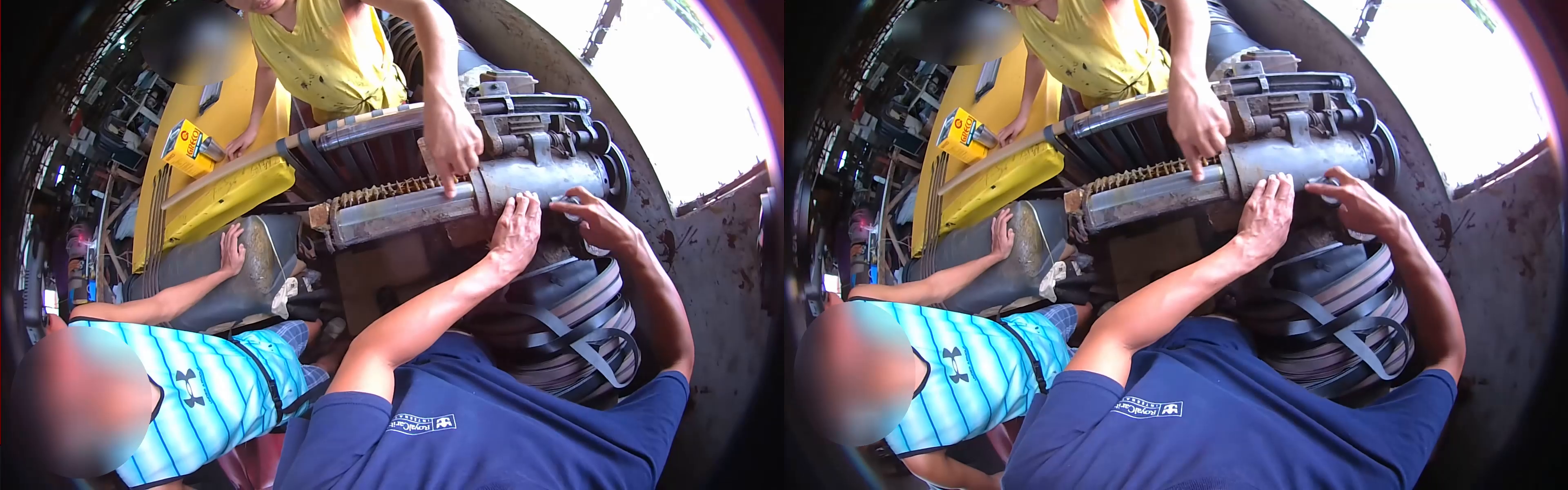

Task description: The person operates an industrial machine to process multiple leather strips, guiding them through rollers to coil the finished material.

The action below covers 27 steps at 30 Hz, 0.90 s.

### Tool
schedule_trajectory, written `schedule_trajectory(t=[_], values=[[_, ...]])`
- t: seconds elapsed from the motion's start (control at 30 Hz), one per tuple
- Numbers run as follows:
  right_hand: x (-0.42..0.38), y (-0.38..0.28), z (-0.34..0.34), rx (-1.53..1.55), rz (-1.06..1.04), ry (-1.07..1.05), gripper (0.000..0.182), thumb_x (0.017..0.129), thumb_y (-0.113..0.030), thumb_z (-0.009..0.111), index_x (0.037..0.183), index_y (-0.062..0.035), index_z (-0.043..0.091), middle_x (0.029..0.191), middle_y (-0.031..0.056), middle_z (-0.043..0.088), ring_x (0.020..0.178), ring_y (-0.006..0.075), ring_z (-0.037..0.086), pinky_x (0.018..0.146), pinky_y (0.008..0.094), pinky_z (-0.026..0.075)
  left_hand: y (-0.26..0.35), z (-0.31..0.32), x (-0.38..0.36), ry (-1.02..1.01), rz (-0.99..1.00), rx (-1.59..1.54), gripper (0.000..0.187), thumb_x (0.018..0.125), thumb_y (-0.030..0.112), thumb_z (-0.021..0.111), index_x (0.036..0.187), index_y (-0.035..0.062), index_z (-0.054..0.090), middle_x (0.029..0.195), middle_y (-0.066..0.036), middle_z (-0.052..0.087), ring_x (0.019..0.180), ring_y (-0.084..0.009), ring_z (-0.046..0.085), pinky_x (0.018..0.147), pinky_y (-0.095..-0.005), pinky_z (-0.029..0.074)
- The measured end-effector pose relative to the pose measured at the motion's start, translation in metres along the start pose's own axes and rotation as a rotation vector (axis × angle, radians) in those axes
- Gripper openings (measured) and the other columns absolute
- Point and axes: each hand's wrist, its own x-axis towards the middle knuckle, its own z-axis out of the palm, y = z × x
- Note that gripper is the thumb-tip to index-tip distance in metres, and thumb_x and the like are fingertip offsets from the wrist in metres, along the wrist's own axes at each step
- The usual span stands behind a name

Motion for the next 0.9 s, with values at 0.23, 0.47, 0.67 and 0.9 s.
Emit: schedule_trajectory(t=[0.23,0.47,0.67,0.9], values=[[0.005,-0.021,0.016,-0.076,0.534,0.14,0.072,0.084,-0.051,0.068,0.119,0.0106,0.057,0.093,0.0329,0.065,0.091,0.0421,0.066,0.082,0.0455,0.052,0.001,-0.001,0.002,0.002,-0.009,-0.061,0.055,0.083,0.015,0.052,0.13,-0.0112,0.048,0.127,-0.021,0.053,0.118,-0.0304,0.049,0.105,-0.0369,0.038],[-0.002,-0.002,-0.003,0.063,0.105,0.134,0.055,0.081,-0.035,0.075,0.118,0.0025,0.06,0.093,0.0239,0.068,0.092,0.0395,0.066,0.084,0.0429,0.051,0.001,-0.002,0.004,-0.001,-0.007,-0.032,0.054,0.082,0.014,0.053,0.13,-0.0108,0.049,0.127,-0.021,0.051,0.118,-0.0302,0.048,0.104,-0.0373,0.038],[-0.005,-0.005,0.003,0.066,-0.015,0.28,0.056,0.08,-0.033,0.076,0.125,-0.0052,0.058,0.108,0.0248,0.061,0.104,0.0364,0.062,0.088,0.0425,0.049,-0.001,0.001,0.003,0.044,0.007,-0.084,0.053,0.081,0.014,0.054,0.128,-0.0102,0.05,0.125,-0.022,0.053,0.116,-0.0313,0.05,0.103,-0.0392,0.039],[0.008,-0.018,0.017,-0.077,0.495,0.154,0.075,0.084,-0.064,0.058,0.099,0.0092,0.059,0.074,0.0267,0.066,0.075,0.0442,0.067,0.072,0.0478,0.055,-0.002,0.002,0.002,0.014,0.022,-0.116,0.057,0.082,0.017,0.055,0.132,-0.0103,0.046,0.128,-0.022,0.053,0.119,-0.0332,0.051,0.106,-0.0412,0.038]])
